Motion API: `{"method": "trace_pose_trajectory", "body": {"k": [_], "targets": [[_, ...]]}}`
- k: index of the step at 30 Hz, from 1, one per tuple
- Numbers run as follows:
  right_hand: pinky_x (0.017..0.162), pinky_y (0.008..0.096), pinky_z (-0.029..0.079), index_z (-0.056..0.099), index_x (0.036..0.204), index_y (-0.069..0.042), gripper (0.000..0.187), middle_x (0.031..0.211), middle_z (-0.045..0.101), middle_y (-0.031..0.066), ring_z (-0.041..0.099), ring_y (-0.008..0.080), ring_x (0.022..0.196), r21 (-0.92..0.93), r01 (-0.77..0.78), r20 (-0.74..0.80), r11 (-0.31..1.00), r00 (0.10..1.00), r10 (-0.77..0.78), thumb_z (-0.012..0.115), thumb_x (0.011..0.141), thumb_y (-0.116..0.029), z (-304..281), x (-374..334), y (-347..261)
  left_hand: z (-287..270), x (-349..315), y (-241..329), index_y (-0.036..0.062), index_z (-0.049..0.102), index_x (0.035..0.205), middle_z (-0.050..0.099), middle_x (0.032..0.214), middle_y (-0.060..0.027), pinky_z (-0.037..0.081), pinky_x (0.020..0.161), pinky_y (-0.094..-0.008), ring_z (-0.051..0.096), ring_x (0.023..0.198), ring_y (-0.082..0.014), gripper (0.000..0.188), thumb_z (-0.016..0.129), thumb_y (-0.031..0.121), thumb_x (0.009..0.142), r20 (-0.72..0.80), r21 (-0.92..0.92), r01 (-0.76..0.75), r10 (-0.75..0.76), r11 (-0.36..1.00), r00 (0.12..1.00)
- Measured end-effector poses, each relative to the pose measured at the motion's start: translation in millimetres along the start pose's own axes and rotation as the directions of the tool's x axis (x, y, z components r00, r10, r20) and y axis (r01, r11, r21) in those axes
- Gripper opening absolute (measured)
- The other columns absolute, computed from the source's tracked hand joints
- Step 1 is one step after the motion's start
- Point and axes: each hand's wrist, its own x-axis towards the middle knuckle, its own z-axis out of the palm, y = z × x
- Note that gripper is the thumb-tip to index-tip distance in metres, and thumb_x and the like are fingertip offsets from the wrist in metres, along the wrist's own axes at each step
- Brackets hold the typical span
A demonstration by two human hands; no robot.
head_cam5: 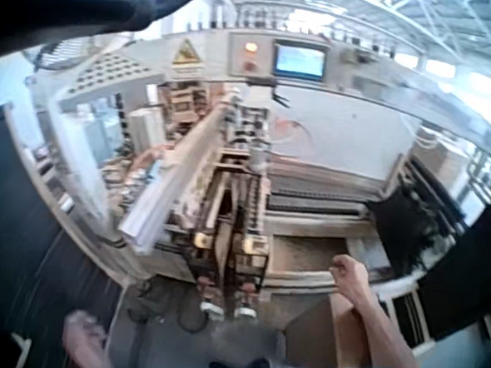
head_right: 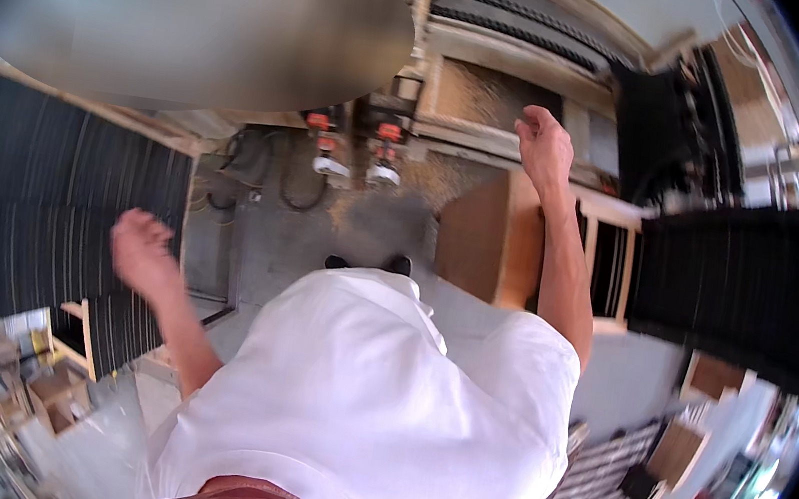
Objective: The person repeatedly picks up small wooden frames and places them into a machine, then removes them and stacks them on a nearby surface. The person also moves a stack of frames from a pallet to the work area.
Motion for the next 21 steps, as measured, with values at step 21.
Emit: {"method": "trace_pose_trajectory", "body": {"k": [21], "targets": [[0.067, 0.0366, 0.048, 0.059, 0.112, -0.003, 0.032, 0.082, 0.064, 0.0135, 0.060, 0.0260, 0.071, 0.056, -0.409, -0.239, 0.911, 0.880, 0.410, 0.067, 0.083, -0.010, -142, -205, 65, 166, -162, -171, 0.0030, 0.057, 0.118, 0.065, 0.097, -0.0052, 0.053, 0.068, -0.0251, 0.062, 0.079, -0.0112, 0.027, 0.055, 0.020, 0.096, 0.671, 0.534, 0.357, -0.641, 0.766, 0.372]]}}
